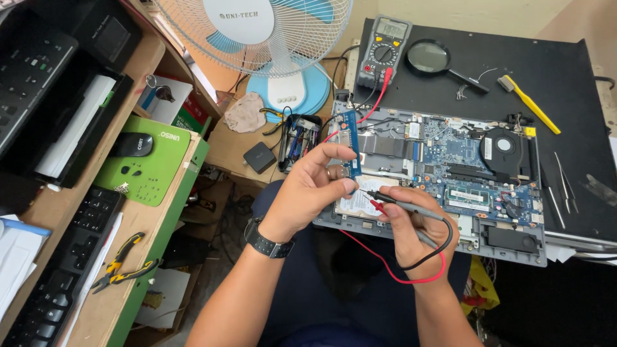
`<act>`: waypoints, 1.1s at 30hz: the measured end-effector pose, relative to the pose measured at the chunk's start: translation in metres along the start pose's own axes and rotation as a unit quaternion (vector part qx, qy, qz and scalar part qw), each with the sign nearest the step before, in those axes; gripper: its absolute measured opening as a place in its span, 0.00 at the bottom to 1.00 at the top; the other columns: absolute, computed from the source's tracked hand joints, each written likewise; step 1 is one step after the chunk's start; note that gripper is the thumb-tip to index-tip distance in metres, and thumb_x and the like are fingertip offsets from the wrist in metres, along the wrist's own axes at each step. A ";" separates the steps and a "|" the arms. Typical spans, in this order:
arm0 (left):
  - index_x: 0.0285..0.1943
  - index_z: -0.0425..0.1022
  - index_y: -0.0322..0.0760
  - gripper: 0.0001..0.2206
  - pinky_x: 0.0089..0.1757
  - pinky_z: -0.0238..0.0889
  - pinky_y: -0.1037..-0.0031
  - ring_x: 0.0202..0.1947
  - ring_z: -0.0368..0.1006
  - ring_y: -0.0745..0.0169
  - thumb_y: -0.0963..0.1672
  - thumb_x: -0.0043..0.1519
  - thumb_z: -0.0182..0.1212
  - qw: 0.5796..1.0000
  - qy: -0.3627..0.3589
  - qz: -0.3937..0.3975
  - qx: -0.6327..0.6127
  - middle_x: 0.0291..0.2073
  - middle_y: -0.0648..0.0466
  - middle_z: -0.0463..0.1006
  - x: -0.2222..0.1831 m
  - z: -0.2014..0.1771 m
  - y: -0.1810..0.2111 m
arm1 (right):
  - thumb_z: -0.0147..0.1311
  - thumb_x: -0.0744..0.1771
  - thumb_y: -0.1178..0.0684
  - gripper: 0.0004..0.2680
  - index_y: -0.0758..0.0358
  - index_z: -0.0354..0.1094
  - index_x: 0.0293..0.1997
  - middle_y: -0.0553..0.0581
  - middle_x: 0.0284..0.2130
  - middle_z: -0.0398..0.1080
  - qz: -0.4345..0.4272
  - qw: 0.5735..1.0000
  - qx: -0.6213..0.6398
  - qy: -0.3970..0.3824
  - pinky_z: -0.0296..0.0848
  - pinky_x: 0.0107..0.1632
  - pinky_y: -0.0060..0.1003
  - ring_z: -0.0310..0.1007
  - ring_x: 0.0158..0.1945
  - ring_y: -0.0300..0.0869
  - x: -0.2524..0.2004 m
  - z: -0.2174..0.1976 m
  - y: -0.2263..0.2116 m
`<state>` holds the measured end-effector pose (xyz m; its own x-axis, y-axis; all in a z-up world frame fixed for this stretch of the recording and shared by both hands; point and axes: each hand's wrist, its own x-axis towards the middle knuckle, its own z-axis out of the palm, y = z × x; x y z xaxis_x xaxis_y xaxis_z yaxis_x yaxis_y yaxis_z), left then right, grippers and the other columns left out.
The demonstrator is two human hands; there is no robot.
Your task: Testing and diagnosing a laptop motherboard and a small daughterboard using a digital multimeter on a repair bench.
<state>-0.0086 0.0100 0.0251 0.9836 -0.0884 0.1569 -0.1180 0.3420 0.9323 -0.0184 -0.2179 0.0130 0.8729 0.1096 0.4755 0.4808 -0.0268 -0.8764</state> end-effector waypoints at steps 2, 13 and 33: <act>0.67 0.75 0.41 0.16 0.47 0.75 0.73 0.43 0.73 0.70 0.36 0.72 0.69 1.000 -0.001 0.010 -0.022 0.61 0.57 0.72 0.000 -0.003 -0.006 | 0.61 0.74 0.60 0.07 0.68 0.76 0.59 0.69 0.53 0.82 0.003 1.000 0.002 0.002 0.98 0.48 0.38 0.90 0.49 0.53 -0.001 0.000 0.001; 0.68 0.77 0.23 0.15 0.50 0.87 0.71 0.51 0.85 0.62 0.33 0.72 0.64 0.996 0.034 0.046 -0.064 0.62 0.44 0.79 -0.003 0.007 -0.007 | 0.61 0.73 0.66 0.05 0.77 0.76 0.55 0.77 0.53 0.82 -0.081 0.996 0.020 0.024 0.92 0.40 0.40 0.90 0.45 0.52 0.008 0.007 -0.003; 0.70 0.79 0.23 0.24 0.41 0.82 0.74 0.45 0.78 0.69 0.29 0.64 0.52 0.998 0.019 0.036 0.038 0.39 0.50 0.77 -0.011 0.004 -0.006 | 0.63 0.72 0.63 0.08 0.74 0.81 0.57 0.69 0.46 0.82 -0.094 0.987 -0.109 -0.069 0.89 0.36 0.45 0.88 0.41 0.59 0.009 -0.010 -0.048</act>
<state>-0.0193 0.0050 0.0187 0.9766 -0.0292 0.2130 -0.1972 0.2736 0.9414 -0.0327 -0.2252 0.0597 0.7540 0.2666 0.6004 0.6530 -0.2051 -0.7290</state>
